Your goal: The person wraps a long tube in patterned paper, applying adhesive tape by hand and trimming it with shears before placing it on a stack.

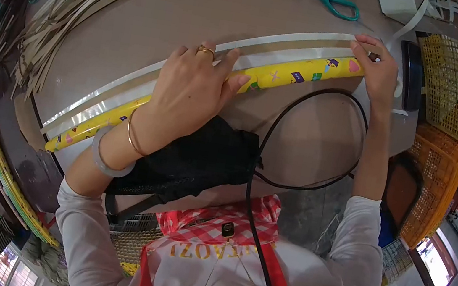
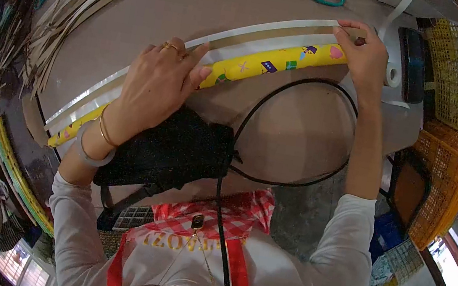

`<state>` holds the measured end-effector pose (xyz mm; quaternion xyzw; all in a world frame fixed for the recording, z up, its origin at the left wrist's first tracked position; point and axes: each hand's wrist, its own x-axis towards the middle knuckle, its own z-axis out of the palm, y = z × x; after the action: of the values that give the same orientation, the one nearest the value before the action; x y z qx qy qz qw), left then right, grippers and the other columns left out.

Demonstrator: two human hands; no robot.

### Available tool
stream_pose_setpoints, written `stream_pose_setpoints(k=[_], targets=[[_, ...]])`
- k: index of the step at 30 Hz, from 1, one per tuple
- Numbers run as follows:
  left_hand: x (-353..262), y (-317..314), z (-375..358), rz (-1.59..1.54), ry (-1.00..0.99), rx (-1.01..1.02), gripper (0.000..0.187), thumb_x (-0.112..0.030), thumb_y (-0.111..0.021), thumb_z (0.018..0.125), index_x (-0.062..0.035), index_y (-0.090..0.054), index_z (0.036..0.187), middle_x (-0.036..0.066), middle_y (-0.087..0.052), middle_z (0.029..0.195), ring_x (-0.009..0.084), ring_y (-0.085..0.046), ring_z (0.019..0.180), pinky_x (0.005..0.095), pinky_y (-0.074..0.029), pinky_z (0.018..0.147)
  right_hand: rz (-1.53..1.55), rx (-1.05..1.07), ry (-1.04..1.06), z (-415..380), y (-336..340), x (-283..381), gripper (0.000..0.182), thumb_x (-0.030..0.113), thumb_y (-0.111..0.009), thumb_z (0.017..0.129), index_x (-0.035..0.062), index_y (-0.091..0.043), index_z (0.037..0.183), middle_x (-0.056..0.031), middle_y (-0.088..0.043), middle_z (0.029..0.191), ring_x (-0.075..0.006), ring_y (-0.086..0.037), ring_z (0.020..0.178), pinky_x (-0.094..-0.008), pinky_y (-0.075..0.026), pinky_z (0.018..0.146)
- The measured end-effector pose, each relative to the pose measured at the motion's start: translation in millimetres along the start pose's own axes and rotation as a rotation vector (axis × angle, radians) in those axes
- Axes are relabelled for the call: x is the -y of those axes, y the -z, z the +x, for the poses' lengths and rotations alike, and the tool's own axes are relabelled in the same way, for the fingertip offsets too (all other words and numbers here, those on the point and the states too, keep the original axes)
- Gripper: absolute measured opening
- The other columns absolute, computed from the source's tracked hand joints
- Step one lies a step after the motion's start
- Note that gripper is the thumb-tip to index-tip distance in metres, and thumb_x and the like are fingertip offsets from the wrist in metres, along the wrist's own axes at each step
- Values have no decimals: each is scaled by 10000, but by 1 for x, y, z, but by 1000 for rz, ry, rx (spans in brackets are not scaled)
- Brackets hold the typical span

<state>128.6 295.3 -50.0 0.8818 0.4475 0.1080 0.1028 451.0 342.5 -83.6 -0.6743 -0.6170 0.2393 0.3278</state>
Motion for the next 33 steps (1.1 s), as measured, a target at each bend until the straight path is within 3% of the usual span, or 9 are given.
stream_pose_setpoints(k=[15,22,27,29,33], targets=[[-2,1,1,-17,43,44,392,-351,-507,874,-17,-604,1054,198,-577,843,283,-575,658,364,-451,611,4,12,-117,-1,-2,7,261,219,-682,784,37,-652,969,-77,-667,823,-120,-615,748,-241,-484,658],[-4,1,2,-43,52,48,376,-346,-500,876,-35,-607,1059,192,-562,879,291,-580,700,376,-455,654,-69,-28,-52,-2,-3,2,237,224,-688,765,74,-661,947,-58,-669,784,-107,-610,710,-229,-473,634],[-4,0,2,-1,50,65,368,-337,-495,881,-33,-599,1060,176,-555,888,278,-573,743,374,-450,657,-145,-74,-45,-1,0,2,240,230,-683,759,82,-663,947,-35,-653,770,-99,-588,677,-233,-467,611],[-5,2,3,7,46,79,363,-332,-495,881,-35,-590,1067,175,-551,890,276,-570,751,376,-448,656,-153,-23,-97,0,2,1,251,190,-662,778,64,-648,995,-9,-635,819,-68,-481,632,-207,-420,611],[-4,2,3,12,52,113,352,-319,-494,883,-41,-567,1085,172,-543,894,277,-565,771,379,-447,659,-132,-73,-63,0,2,-6,267,181,-664,770,63,-641,1009,-11,-638,839,-70,-485,622,-209,-428,616]])
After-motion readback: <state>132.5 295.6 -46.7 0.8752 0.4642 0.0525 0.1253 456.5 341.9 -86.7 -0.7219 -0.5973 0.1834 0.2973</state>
